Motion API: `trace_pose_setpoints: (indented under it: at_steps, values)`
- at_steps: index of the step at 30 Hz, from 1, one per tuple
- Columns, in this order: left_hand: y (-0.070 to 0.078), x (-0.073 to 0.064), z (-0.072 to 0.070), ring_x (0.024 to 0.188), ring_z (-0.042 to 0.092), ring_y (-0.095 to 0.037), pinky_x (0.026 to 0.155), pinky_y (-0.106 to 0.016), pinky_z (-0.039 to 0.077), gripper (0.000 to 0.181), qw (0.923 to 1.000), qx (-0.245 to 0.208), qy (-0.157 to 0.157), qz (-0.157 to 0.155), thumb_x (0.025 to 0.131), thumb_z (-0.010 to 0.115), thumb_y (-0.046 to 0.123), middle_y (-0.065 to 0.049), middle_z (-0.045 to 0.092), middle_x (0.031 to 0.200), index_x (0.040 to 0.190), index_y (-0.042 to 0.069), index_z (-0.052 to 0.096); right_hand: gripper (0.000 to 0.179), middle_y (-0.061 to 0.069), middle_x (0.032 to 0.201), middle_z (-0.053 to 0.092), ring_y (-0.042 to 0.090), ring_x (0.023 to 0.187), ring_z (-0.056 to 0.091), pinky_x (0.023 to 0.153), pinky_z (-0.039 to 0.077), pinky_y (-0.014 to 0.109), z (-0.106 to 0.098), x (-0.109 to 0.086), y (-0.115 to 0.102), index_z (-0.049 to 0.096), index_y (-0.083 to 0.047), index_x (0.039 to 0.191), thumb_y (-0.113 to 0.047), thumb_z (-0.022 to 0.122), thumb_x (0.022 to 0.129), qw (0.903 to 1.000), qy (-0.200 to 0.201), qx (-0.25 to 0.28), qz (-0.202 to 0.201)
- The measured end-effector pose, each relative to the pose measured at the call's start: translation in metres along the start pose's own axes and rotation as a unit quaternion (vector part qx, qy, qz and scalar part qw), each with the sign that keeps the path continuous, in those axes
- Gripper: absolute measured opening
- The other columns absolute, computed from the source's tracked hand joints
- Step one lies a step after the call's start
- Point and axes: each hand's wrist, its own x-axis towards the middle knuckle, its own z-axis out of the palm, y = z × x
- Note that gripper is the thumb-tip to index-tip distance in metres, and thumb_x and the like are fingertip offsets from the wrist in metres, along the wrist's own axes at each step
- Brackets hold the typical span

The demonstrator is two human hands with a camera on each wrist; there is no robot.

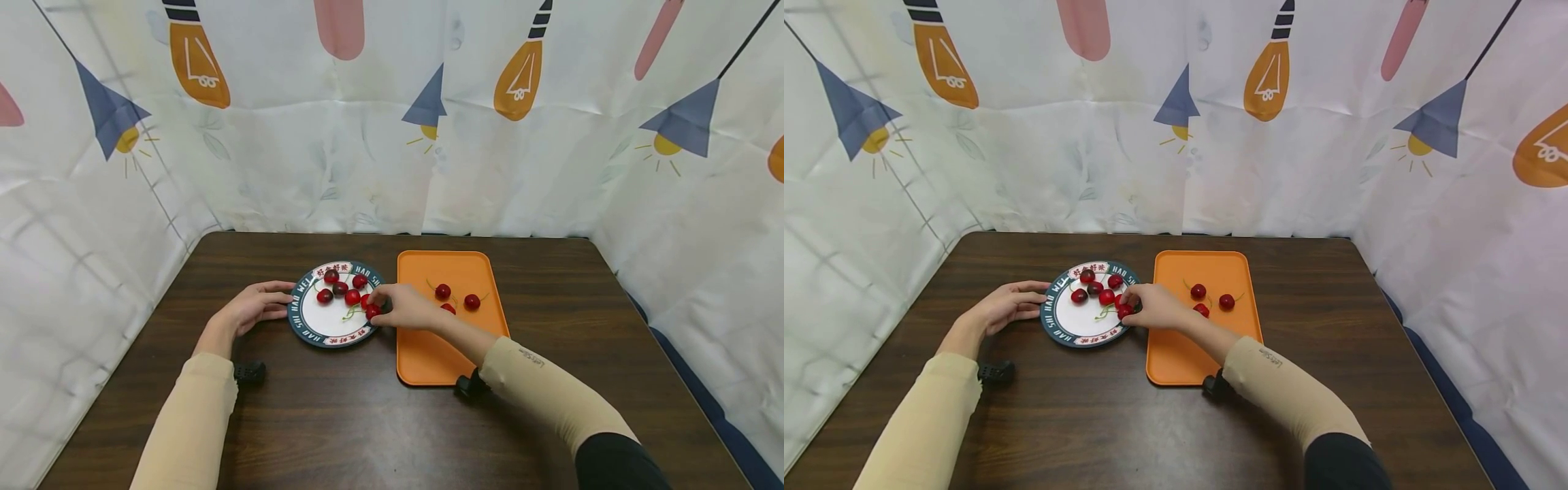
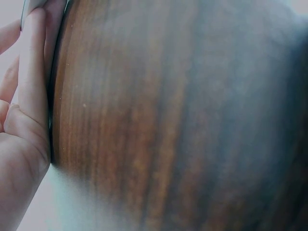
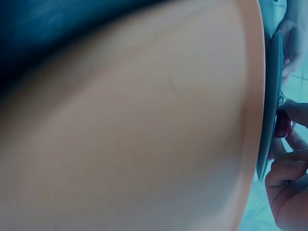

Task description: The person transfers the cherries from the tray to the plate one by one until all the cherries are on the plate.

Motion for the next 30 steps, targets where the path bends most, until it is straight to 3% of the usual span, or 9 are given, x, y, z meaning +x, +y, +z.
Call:
trace_pose_setpoints:
  at_steps: [9, 17, 23, 30]
  values:
    - [0.001, 0.0, 0.0, 0.097, 0.069, -0.014, 0.091, -0.03, 0.058, 0.061, 1.0, -0.004, 0.0, 0.001, 0.103, 0.065, 0.021, -0.022, 0.048, 0.142, 0.155, 0.0, 0.041, 0.032, 0.0, 0.112, 0.07, 0.015, 0.106, 0.062, 0.096, 0.052, 0.031, 0.004, 0.005, -0.002, 0.069, -0.013, 0.118, -0.025, 0.08, 0.091, 0.9995, 0.011, -0.027, 0.012]
    - [0.0, 0.001, 0.0, 0.096, 0.069, -0.014, 0.091, -0.03, 0.058, 0.061, 1.0, -0.004, 0.001, -0.001, 0.104, 0.064, 0.021, -0.023, 0.047, 0.143, 0.156, 0.0, 0.041, 0.033, 0.002, 0.112, 0.069, 0.02, 0.106, 0.061, 0.092, 0.054, 0.029, 0.001, 0.003, 0.001, 0.068, -0.01, 0.12, -0.022, 0.08, 0.092, 0.9997, 0.012, 0.005, 0.018]
    - [-0.001, 0.002, -0.001, 0.096, 0.069, -0.013, 0.091, -0.03, 0.058, 0.061, 1.0, -0.002, 0.001, 0.001, 0.104, 0.064, 0.022, -0.022, 0.047, 0.143, 0.156, 0.001, 0.041, 0.035, 0.007, 0.116, 0.069, 0.026, 0.11, 0.062, 0.094, 0.055, 0.034, -0.009, -0.007, 0.004, 0.066, -0.007, 0.122, -0.02, 0.079, 0.092, 0.9992, 0.021, 0.026, 0.022]
    - [0.0, 0.001, 0.0, 0.096, 0.069, -0.013, 0.091, -0.03, 0.058, 0.061, 1.0, -0.007, 0.0, -0.001, 0.104, 0.064, 0.021, -0.021, 0.048, 0.141, 0.156, 0.0, 0.04, 0.036, 0.006, 0.112, 0.068, 0.028, 0.108, 0.061, 0.093, 0.053, 0.037, -0.024, -0.025, 0.011, 0.068, -0.007, 0.122, -0.02, 0.081, 0.09, 0.9983, 0.044, 0.011, 0.036]
